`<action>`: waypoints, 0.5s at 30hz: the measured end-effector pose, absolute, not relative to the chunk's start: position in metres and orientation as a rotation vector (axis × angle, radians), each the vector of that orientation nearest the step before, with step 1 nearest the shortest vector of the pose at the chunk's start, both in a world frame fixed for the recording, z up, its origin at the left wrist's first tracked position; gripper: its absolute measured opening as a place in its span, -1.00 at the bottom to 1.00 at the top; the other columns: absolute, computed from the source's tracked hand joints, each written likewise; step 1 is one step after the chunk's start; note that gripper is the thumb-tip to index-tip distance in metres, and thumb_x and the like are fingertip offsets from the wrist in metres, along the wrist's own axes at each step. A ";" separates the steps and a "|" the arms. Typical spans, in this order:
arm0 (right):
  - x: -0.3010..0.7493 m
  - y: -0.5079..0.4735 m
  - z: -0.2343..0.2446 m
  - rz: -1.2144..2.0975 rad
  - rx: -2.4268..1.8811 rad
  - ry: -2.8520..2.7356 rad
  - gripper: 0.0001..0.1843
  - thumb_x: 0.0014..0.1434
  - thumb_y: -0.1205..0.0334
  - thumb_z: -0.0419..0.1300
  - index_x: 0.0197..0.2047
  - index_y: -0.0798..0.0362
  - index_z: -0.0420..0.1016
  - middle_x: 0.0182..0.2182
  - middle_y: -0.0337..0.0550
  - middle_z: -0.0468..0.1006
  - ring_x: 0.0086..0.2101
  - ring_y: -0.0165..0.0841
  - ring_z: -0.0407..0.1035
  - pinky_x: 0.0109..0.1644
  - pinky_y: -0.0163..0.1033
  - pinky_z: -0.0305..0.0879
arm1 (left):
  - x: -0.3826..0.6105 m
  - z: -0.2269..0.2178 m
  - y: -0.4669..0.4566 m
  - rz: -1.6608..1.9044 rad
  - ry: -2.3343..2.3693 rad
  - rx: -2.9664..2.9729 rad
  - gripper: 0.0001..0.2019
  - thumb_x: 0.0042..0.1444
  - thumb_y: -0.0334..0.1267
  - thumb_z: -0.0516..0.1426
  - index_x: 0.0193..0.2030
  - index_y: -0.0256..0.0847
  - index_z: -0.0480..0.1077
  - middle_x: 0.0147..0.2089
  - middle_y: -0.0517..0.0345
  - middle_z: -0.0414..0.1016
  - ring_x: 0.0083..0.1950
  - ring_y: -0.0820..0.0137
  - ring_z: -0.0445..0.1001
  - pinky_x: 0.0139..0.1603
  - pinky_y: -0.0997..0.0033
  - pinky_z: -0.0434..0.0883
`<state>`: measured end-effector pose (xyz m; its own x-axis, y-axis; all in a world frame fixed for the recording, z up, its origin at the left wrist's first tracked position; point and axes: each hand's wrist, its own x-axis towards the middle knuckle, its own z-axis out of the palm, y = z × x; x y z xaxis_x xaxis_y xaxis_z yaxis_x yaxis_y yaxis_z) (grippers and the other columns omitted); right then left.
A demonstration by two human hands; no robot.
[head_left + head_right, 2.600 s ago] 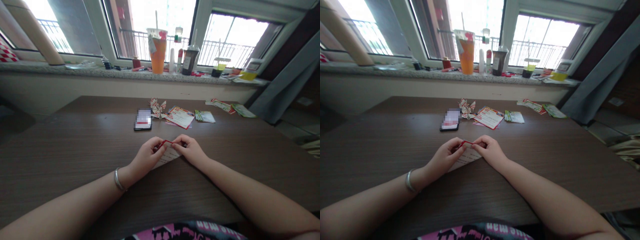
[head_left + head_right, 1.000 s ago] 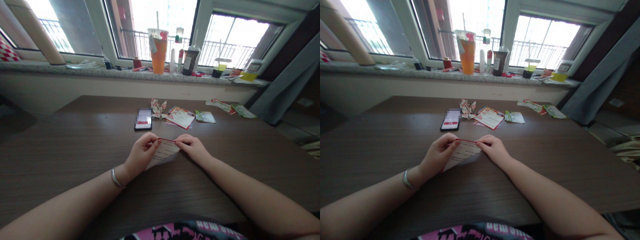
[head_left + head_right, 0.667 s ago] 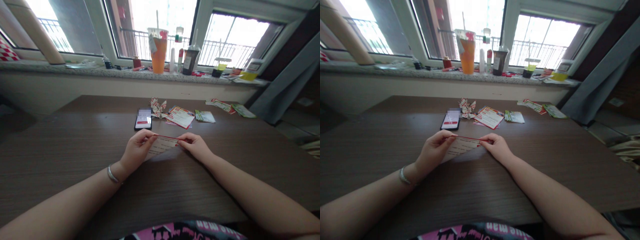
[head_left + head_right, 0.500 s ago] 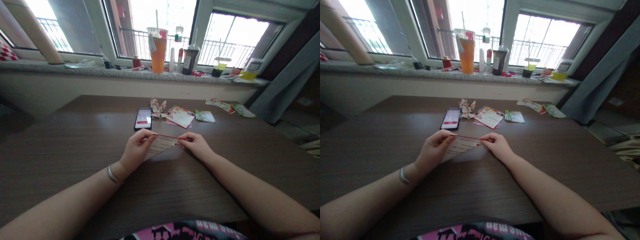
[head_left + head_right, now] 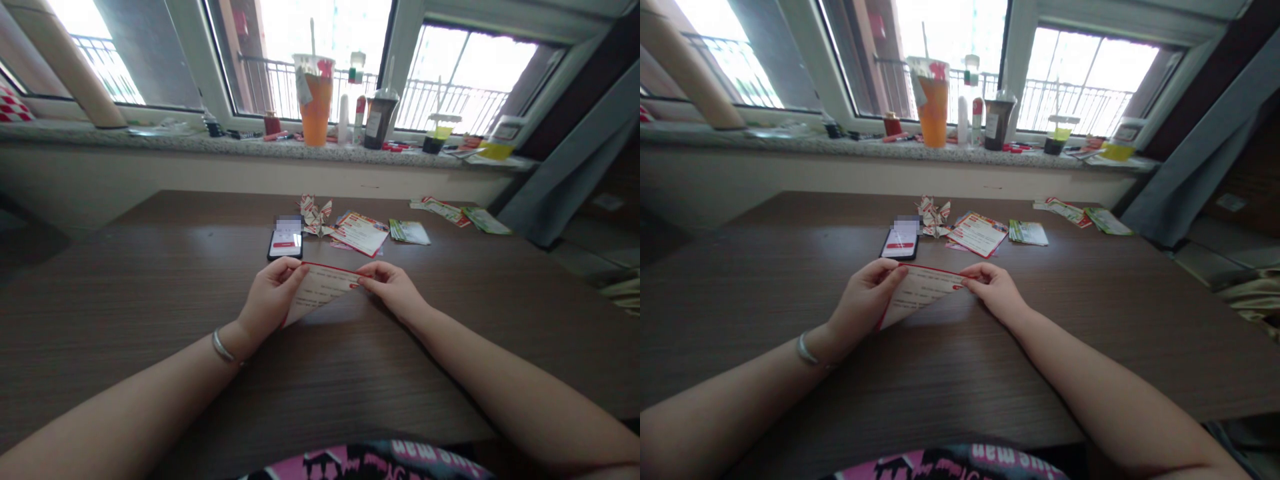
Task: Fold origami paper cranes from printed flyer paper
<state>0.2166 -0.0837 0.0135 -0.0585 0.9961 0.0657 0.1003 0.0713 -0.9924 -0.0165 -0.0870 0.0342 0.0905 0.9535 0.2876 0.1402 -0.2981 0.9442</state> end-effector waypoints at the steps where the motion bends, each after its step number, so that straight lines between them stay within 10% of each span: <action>1: 0.217 -0.083 0.014 1.148 -1.201 -1.347 -0.70 -0.14 0.09 0.37 -0.33 0.07 0.54 -0.49 -0.25 0.54 -0.47 -0.44 0.33 -0.31 -0.27 0.24 | -0.016 0.035 -0.087 1.273 1.108 1.560 -0.70 0.07 0.00 0.20 -0.38 -0.24 0.40 -0.42 0.19 0.47 -0.41 0.44 0.42 -0.42 0.51 0.37; 15: 0.221 -0.080 0.007 0.991 -1.222 -1.506 -0.81 0.01 0.21 0.21 -0.26 0.06 0.49 -0.36 -0.18 0.56 -0.37 -0.37 0.42 -0.24 -0.24 0.33 | -0.014 0.032 -0.084 1.085 1.136 1.552 -0.72 -0.01 -0.05 0.21 -0.37 -0.23 0.32 -0.45 0.22 0.44 -0.42 0.45 0.42 -0.42 0.51 0.37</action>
<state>0.2205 -0.0795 0.0071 -0.0759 0.9830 0.1670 0.2353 0.1804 -0.9550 -0.0137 -0.0840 0.0318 0.1927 0.9716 0.1374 0.1822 -0.1730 0.9679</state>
